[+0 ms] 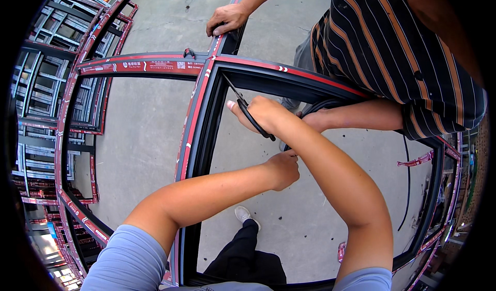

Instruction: The person installs a black rubber seal onto a metal window frame. They use shears to cut the seal to length and press it into the frame's groove, working with a coworker to align and secure the seal.

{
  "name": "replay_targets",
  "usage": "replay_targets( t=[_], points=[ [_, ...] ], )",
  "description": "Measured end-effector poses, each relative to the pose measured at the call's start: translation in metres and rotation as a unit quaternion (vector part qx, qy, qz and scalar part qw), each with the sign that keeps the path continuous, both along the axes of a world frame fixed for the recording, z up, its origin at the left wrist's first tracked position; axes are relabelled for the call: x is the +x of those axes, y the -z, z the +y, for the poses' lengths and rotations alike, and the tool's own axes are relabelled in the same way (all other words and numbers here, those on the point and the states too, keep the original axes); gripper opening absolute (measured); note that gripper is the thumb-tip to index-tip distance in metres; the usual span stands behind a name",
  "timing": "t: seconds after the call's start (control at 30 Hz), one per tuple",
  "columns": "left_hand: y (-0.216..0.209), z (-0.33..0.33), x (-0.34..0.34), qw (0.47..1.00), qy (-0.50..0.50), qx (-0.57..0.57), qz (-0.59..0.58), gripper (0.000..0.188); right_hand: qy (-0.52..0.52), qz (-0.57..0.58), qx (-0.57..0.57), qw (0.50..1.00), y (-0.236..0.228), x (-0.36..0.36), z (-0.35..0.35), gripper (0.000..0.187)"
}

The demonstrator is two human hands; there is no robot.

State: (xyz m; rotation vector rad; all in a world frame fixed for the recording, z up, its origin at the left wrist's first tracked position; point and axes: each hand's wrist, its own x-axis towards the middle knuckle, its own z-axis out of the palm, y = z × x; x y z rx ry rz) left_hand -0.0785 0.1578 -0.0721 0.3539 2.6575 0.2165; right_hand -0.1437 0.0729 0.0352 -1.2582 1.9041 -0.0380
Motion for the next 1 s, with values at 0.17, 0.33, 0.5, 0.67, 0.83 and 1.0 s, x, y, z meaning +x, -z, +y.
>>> replay_targets(
  t=[0.17,0.33,0.5,0.67,0.83,1.0],
  points=[
    [0.002,0.000,-0.001,1.000,0.006,-0.005,0.013,0.017,0.000,0.023,-0.053,0.998,0.012,-0.007,0.018,0.086],
    [-0.006,-0.001,0.003,0.991,-0.097,0.079,-0.045,0.024,0.032,-0.021,-0.064,0.997,0.033,-0.026,0.072,0.087],
    [0.011,0.001,0.007,0.954,-0.197,0.221,0.044,0.030,0.123,-0.125,-0.145,0.974,-0.014,-0.025,0.150,0.070],
    [-0.030,-0.002,0.003,0.993,-0.034,0.003,-0.109,0.027,0.224,-0.123,-0.108,0.961,-0.011,-0.033,0.217,0.060],
    [-0.016,0.004,0.010,0.992,-0.102,0.022,-0.076,0.029,0.264,-0.080,-0.163,0.947,0.020,-0.026,0.268,0.050],
    [-0.025,0.002,0.002,0.955,-0.167,0.245,0.028,0.035,0.343,0.017,-0.228,0.911,0.050,-0.020,0.308,0.043]
  ],
)
